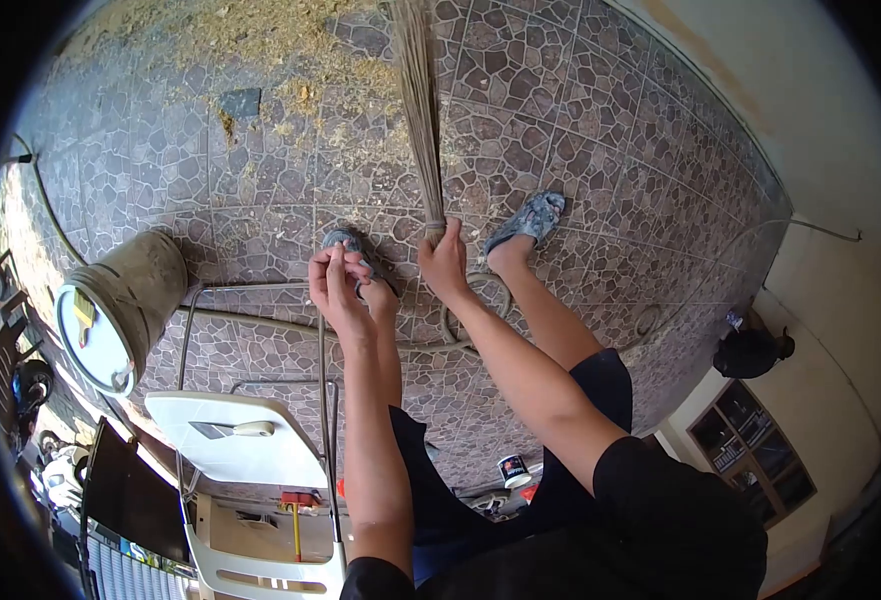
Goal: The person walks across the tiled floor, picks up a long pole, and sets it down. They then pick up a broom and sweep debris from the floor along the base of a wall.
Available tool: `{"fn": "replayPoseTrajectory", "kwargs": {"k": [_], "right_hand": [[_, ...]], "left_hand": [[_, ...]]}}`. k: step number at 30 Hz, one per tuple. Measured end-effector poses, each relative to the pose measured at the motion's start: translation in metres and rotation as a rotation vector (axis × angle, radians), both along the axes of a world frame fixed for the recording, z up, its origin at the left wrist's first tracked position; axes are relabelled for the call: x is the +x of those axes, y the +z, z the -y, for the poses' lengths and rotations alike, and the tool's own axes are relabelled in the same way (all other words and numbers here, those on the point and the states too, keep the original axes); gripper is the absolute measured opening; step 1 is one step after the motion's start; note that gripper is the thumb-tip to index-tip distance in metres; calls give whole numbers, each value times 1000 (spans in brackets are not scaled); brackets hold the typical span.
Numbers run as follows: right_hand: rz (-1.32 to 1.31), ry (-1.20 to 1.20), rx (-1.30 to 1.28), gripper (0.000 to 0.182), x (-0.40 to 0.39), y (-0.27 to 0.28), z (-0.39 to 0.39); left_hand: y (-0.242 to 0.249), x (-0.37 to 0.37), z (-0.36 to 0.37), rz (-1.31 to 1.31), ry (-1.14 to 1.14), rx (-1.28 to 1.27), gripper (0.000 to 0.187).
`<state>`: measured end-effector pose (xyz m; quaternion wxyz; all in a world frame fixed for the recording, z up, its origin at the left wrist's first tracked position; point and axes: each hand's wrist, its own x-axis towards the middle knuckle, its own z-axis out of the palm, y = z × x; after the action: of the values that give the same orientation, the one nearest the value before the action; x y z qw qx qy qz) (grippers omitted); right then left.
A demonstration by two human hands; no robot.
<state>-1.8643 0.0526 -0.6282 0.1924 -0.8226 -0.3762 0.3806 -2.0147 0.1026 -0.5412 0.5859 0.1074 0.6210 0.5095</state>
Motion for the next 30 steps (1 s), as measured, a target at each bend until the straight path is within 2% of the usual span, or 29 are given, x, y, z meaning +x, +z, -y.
{"fn": "replayPoseTrajectory", "kwargs": {"k": [1, 3, 5, 6, 8, 9, 11, 12, 15, 18, 19, 21, 23, 27, 28, 30], "right_hand": [[-19, -39, -53, 39, 18, -3, 31], [22, -183, -348, 39, 41, -4, 87], [152, -278, -445, 41, 43, -18, 140], [144, -269, -452, 41, 34, -30, 164], [288, -63, -526, 47, 8, -54, 196], [281, 65, -549, 49, -15, -46, 183], [122, 77, -589, 53, -56, -47, 140], [135, 139, -397, 57, -73, -67, 130], [-31, 143, -341, 52, -111, -49, 35], [-113, 317, -65, 47, -115, -40, 0], [-98, 320, -57, 47, -108, -30, -3], [-58, 264, -150, 48, -93, -2, 6], [74, 123, -222, 49, -58, 1, 28], [399, -147, -251, 48, 15, -45, 76], [394, -144, -262, 48, 10, -38, 62], [-70, -420, -531, 47, -4, -29, 29]], "left_hand": [[1, -1, 0, -3, 3, -2, 17], [5, -1, 1, 20, 32, 7, 15], [9, -3, 1, 19, 50, -5, 15], [9, -6, 2, 24, 59, -5, 16], [5, -13, 6, 19, 82, -11, 17], [4, -16, 8, 7, 67, -18, 18], [4, -19, 10, -13, 53, -20, 19], [2, -20, 12, -15, 52, -26, 19], [4, -25, 15, -33, 91, -26, 16], [2, -25, 18, -17, 102, -3, 16], [3, -23, 17, -11, 107, 3, 15], [5, -21, 15, -5, 98, 0, 15], [6, -20, 13, -5, 91, -14, 15], [8, -18, 13, 32, 138, -9, 15], [6, -18, 16, 25, 139, -20, 15], [3, -19, 18, -12, 105, -17, 17]]}}
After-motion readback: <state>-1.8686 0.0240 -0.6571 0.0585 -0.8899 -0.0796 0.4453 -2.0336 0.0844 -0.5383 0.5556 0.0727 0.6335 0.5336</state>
